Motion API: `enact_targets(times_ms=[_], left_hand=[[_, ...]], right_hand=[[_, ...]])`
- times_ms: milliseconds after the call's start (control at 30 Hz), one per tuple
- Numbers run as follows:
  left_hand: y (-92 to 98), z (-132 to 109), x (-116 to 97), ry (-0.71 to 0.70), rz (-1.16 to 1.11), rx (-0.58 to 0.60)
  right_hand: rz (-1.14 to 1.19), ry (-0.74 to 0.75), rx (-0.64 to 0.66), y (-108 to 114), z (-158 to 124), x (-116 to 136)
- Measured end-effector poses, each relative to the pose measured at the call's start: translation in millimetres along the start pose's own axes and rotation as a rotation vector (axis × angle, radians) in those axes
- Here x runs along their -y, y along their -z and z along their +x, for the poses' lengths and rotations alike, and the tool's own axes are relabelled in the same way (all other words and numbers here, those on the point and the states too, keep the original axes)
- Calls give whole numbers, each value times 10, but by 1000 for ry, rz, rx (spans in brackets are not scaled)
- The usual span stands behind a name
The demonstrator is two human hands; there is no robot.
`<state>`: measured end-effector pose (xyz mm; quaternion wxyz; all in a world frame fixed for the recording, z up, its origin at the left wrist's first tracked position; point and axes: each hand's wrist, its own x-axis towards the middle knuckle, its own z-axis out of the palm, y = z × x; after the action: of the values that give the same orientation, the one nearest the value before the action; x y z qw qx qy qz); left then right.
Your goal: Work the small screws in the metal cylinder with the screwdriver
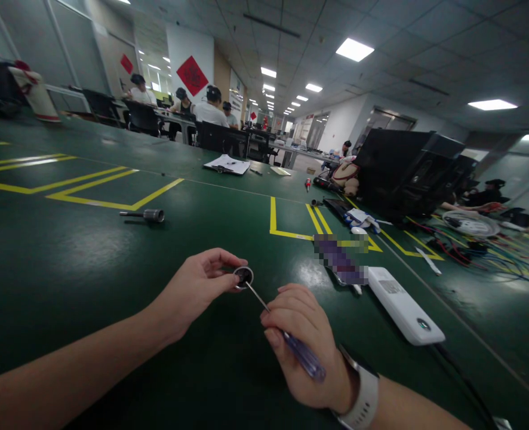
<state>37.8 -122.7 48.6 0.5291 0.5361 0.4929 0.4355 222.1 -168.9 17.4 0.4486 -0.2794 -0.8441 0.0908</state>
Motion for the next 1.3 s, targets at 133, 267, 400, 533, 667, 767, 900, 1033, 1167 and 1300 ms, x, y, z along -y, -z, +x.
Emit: enact_targets(times_ms=[133,267,400,533,667,767,900,1033,1167,1300], left_hand=[[-37,-28,-22,3,8,27],[-63,-56,-38,0,7,47],[-70,-70,-26,-12,-6,57],[-67,-68,-7,-17,-18,58],[-57,-59,11,-29,-15,57],[-53,-55,13,-34,-8,56],[-54,-57,0,-20,-2,38],[-53,-57,-6,-43,5,35],[-52,-54,-4,-48,10,24],[-42,-46,11,-35,16,28]], right_hand=[[13,-4,-5,-16,27,-14],[16,-20,1,-29,46,-11],[18,-27,-1,-38,51,-13],[36,-40,-3,-40,52,-18],[66,-82,-23,-36,54,-17],[76,-97,-15,-27,60,-8],[93,-141,-14,-14,79,10],[126,-196,-23,-8,97,22],[143,-221,-18,-6,106,29],[171,-265,-24,-5,115,31]])
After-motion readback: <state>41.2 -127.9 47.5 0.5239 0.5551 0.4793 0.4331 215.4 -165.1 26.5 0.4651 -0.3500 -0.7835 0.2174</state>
